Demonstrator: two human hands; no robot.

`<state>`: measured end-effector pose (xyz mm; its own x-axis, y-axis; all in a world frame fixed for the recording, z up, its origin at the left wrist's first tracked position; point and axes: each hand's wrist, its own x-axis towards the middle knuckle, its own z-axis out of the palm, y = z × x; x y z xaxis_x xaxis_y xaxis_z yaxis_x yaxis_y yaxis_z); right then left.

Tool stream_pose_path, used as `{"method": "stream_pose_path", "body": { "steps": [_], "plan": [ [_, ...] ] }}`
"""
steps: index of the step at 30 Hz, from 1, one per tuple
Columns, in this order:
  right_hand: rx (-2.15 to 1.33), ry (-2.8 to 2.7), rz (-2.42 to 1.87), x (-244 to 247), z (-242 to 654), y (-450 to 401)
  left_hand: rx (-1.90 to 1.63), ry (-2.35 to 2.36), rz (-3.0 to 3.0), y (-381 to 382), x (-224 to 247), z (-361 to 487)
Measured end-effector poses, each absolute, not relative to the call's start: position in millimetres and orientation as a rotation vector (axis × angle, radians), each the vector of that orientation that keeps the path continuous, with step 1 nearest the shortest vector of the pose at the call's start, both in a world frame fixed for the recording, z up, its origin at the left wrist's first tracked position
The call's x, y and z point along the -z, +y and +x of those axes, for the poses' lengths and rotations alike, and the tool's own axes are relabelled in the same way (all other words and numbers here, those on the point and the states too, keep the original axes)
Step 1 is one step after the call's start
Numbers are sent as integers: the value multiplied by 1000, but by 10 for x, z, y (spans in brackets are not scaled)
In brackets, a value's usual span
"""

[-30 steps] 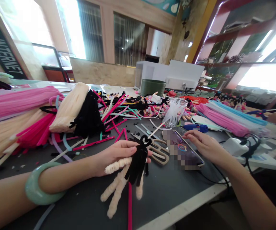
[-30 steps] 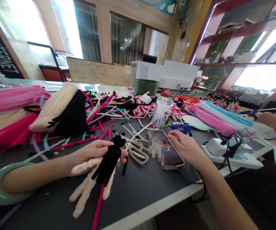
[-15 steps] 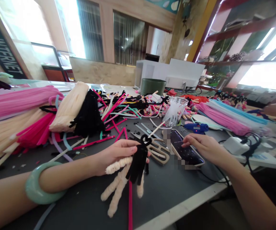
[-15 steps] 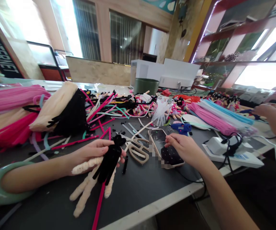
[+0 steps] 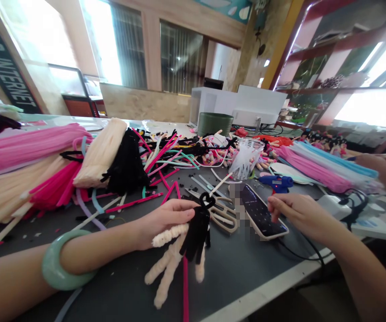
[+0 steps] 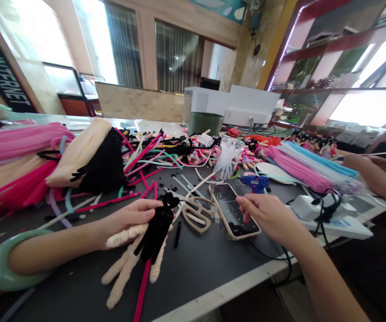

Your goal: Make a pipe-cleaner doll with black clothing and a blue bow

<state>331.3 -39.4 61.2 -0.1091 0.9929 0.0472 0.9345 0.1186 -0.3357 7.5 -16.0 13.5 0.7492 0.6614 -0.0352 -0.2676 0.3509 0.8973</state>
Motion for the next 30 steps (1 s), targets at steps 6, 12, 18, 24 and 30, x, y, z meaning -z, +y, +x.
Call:
{"method": "stream_pose_path", "body": {
  "steps": [6, 12, 18, 24, 30],
  "plan": [
    [-329, -2279, -1884, -560, 3274, -375, -630, 453, 1032, -158, -133, 80],
    [-237, -2183, -1804, -580, 3240, -378, -632, 437, 1012, -153, -144, 76],
    [-350, -2212, -1797, -532, 3165, -352, -629, 425, 1002, -160, -141, 84],
    [-216, -2105, -1870, -561, 3231, -363, -622, 433, 992, -154, -123, 89],
    [-368, -2182, -1910, -587, 3239, -406, -622, 446, 977, -149, -117, 87]
  ]
}}
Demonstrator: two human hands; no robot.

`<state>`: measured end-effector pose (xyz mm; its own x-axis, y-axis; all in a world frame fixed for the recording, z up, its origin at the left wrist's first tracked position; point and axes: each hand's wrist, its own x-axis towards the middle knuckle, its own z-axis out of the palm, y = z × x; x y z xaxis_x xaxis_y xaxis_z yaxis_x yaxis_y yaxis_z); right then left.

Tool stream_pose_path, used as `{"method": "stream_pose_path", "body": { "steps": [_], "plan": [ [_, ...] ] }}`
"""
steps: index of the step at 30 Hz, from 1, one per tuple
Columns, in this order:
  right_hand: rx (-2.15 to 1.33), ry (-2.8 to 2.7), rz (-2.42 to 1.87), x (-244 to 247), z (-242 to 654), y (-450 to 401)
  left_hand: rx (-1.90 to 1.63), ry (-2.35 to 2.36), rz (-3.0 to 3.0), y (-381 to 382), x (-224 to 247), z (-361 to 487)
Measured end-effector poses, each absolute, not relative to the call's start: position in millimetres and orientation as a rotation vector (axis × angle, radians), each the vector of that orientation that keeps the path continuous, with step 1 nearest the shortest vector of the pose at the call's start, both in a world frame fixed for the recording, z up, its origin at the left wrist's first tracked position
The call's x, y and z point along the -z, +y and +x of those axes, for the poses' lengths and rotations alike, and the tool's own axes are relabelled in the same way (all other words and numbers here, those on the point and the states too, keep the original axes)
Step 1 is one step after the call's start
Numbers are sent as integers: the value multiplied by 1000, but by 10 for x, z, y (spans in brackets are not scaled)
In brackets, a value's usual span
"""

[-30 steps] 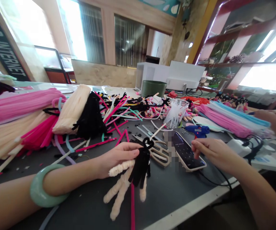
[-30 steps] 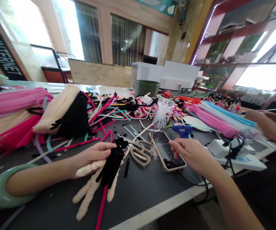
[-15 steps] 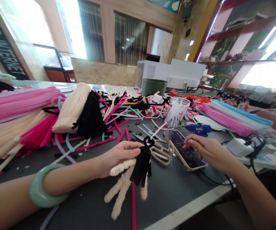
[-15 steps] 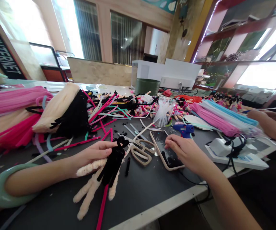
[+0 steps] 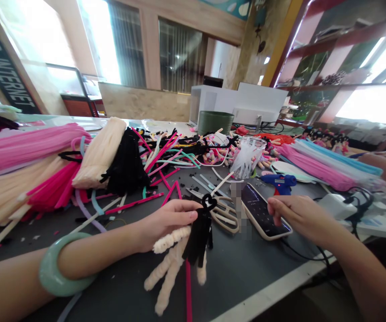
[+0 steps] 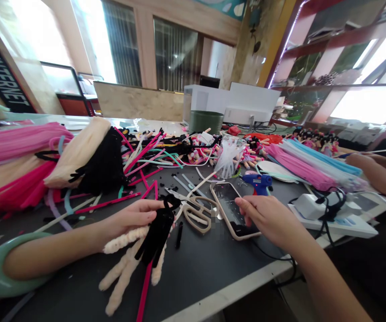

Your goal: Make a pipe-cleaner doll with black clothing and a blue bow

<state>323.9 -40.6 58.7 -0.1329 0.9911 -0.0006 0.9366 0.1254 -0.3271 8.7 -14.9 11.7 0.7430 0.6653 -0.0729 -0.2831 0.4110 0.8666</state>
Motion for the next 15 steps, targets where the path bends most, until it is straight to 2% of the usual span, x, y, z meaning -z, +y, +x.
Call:
{"method": "stream_pose_path", "body": {
  "steps": [3, 9, 15],
  "plan": [
    [-392, -2197, -1892, -567, 3243, -401, -623, 444, 975, -152, -117, 89],
    [-209, -2169, -1776, -559, 3246, -367, -633, 439, 963, -154, -126, 92],
    [-226, -2180, -1734, -516, 3208, -316, -636, 448, 963, -159, -132, 92]
  ]
}}
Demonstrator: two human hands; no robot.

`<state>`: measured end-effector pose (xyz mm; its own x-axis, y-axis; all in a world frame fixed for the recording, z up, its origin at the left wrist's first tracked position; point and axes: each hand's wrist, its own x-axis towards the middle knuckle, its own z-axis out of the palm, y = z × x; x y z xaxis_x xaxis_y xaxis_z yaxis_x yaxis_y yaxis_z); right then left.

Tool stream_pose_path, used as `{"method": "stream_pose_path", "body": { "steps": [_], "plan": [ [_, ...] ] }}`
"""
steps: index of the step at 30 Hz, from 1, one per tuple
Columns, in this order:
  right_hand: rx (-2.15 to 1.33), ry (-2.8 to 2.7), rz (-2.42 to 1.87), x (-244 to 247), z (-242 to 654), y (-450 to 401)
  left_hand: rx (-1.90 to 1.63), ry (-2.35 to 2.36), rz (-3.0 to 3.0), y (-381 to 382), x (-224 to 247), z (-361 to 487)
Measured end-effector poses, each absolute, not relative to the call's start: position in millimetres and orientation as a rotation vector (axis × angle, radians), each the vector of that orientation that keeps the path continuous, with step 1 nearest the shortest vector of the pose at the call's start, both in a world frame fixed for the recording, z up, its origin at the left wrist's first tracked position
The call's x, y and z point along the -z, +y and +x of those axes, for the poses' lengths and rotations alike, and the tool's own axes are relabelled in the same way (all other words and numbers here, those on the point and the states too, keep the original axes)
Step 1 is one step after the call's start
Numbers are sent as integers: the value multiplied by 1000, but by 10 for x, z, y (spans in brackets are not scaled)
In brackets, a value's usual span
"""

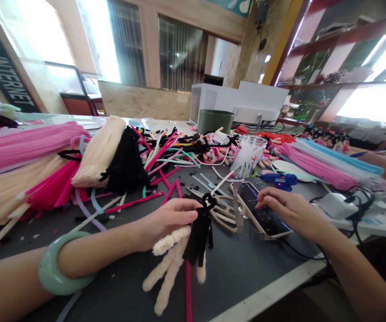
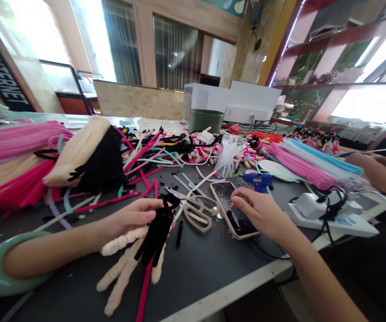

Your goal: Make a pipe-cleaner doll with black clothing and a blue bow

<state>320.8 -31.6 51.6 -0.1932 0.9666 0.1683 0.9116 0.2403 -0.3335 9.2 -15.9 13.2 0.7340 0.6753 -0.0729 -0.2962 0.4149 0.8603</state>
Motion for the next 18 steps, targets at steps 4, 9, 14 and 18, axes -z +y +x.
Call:
{"method": "stream_pose_path", "body": {
  "steps": [4, 9, 14, 18],
  "plan": [
    [-269, -2140, -1774, -516, 3263, -317, -631, 458, 972, -161, -133, 91],
    [-406, -2132, -1853, -539, 3292, -337, -632, 467, 967, -163, -135, 87],
    [-392, -2152, -1802, -516, 3296, -329, -644, 472, 951, -168, -132, 93],
    [-266, -2101, -1699, -505, 3319, -326, -655, 469, 937, -179, -150, 107]
  ]
}}
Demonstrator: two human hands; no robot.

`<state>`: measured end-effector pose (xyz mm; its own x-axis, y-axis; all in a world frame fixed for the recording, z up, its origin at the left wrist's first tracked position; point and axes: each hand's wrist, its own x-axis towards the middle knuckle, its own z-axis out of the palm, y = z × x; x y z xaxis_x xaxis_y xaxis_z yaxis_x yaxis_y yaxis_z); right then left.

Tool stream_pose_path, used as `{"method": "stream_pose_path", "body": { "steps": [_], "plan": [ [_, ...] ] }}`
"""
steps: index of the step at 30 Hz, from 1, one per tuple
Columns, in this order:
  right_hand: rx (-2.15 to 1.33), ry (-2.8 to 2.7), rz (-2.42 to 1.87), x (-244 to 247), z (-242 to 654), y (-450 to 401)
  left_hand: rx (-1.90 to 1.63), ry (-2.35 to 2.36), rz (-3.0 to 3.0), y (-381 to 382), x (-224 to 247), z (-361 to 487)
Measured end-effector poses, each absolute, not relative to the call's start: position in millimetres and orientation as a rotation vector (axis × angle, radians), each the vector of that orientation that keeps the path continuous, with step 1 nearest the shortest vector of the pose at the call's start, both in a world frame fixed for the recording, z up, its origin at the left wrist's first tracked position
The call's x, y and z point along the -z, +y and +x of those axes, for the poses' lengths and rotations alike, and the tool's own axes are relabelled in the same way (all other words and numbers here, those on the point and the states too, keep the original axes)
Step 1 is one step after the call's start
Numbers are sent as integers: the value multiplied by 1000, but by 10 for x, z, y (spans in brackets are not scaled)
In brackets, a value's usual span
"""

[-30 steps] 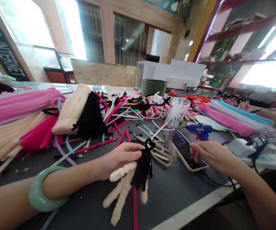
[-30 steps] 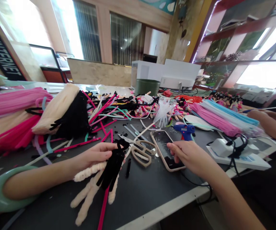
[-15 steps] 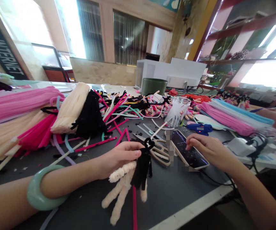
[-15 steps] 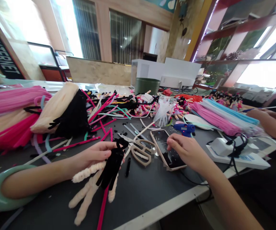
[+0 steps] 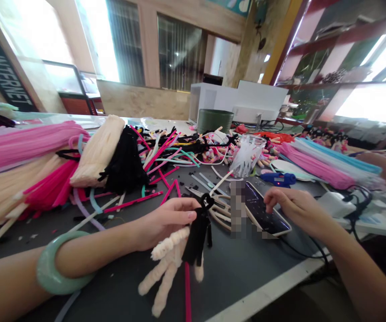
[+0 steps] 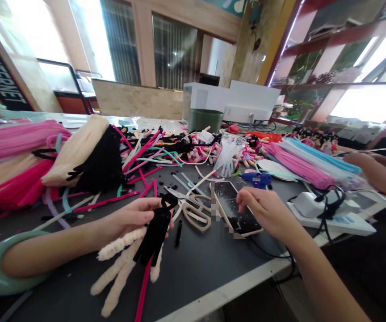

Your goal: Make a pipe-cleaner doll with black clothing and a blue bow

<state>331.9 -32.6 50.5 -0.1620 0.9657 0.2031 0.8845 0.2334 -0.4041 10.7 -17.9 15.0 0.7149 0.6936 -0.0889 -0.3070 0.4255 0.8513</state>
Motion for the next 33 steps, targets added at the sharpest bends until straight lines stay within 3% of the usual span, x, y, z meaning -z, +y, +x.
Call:
{"method": "stream_pose_path", "body": {
  "steps": [10, 16, 27, 33],
  "plan": [
    [-411, -2168, -1687, -487, 3209, -320, -635, 471, 908, -184, -191, 123],
    [-220, -2111, -1745, -462, 3266, -288, -621, 489, 889, -171, -176, 122],
    [-251, -1754, -1717, -470, 3245, -316, -623, 513, 929, -152, -130, 119],
    [-179, -1830, -1710, -509, 3028, -435, -618, 459, 924, -149, -127, 112]
  ]
}}
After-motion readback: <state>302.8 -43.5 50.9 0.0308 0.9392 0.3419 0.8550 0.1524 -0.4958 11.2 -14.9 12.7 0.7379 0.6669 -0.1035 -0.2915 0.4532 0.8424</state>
